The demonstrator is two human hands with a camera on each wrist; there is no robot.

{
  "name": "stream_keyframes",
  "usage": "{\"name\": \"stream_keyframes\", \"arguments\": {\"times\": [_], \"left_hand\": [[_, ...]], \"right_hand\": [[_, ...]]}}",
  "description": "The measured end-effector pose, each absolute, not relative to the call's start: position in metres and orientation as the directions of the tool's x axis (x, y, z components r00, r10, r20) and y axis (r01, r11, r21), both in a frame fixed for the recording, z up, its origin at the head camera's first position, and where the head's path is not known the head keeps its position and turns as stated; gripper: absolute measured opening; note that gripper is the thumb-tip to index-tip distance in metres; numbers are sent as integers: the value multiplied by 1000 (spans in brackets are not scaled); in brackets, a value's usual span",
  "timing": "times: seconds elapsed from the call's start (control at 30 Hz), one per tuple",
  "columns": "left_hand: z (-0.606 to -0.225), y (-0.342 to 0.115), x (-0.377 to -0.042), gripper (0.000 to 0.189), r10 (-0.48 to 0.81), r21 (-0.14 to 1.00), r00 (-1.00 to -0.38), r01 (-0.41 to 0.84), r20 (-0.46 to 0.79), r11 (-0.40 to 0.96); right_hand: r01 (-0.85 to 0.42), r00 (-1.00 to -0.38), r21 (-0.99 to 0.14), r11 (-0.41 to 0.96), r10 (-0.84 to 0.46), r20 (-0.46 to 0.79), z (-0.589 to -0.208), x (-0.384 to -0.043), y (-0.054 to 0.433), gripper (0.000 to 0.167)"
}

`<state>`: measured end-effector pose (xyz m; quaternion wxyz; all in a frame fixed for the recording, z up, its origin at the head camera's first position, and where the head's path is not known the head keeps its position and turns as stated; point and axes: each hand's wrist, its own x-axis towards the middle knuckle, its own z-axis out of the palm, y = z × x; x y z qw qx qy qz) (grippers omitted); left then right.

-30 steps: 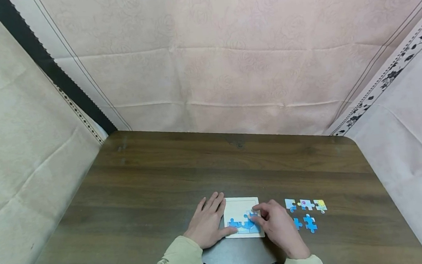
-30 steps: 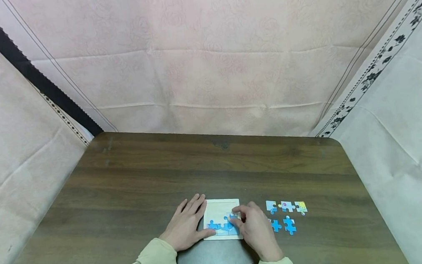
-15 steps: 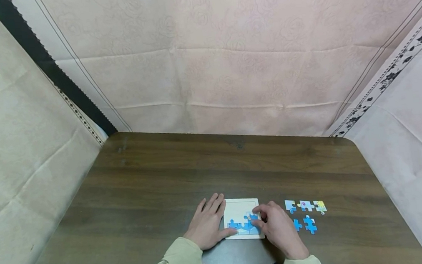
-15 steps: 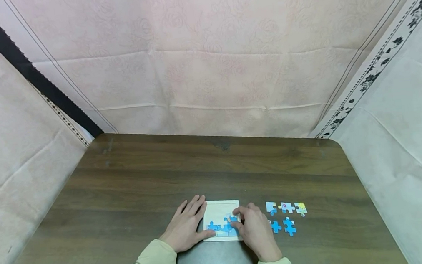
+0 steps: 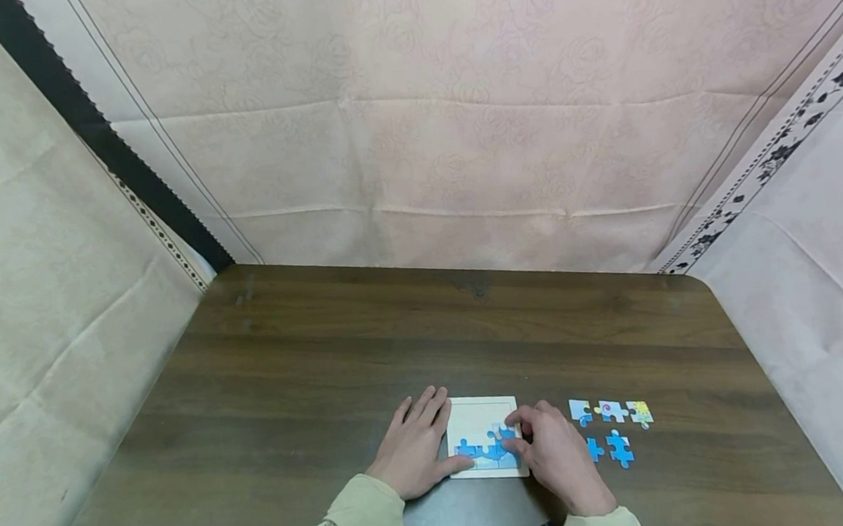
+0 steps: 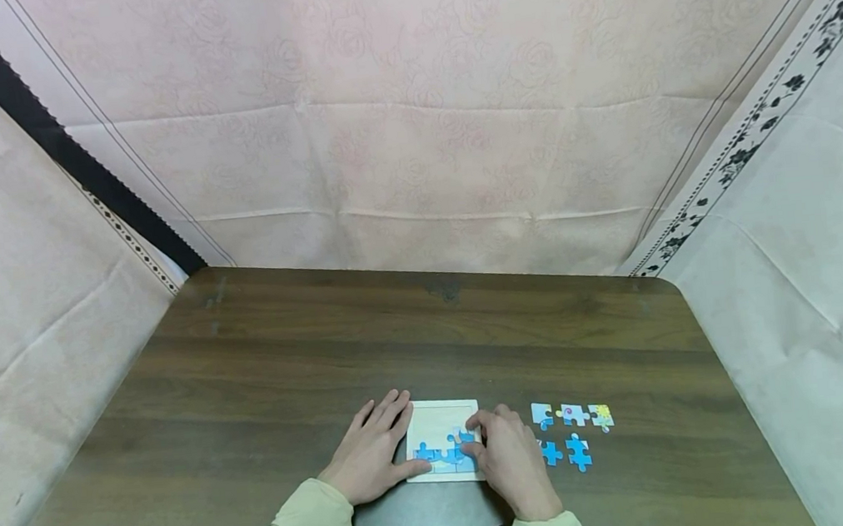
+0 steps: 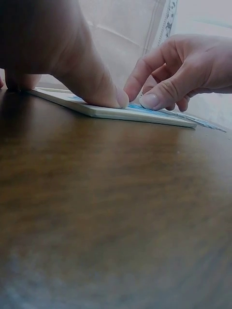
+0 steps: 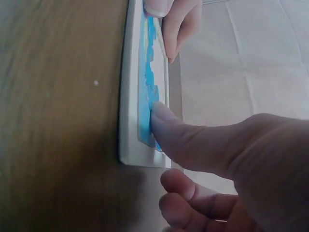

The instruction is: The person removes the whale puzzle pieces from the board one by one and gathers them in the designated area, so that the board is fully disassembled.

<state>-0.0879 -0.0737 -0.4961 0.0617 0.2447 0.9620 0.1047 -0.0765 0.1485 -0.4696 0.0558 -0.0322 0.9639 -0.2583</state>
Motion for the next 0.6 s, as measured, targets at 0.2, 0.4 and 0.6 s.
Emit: {"name": "stream_keyframes", "arguments": {"times": [0.2, 0.4, 0.6], "left_hand": [[-497, -74, -88, 91, 485, 242, -872, 458, -64, 856], [-497, -74, -88, 91, 485, 248, -873, 457, -60, 854], [-497, -74, -88, 91, 483, 246, -873, 456, -64, 856]], "right_hand": [[-64, -993, -445, 893, -103, -65, -467, -77, 148, 20], [-40, -992, -453, 891, -88, -85, -466, -78, 147, 20], [-29, -994, -468, 883, -74, -79, -468, -79, 148, 19]]}}
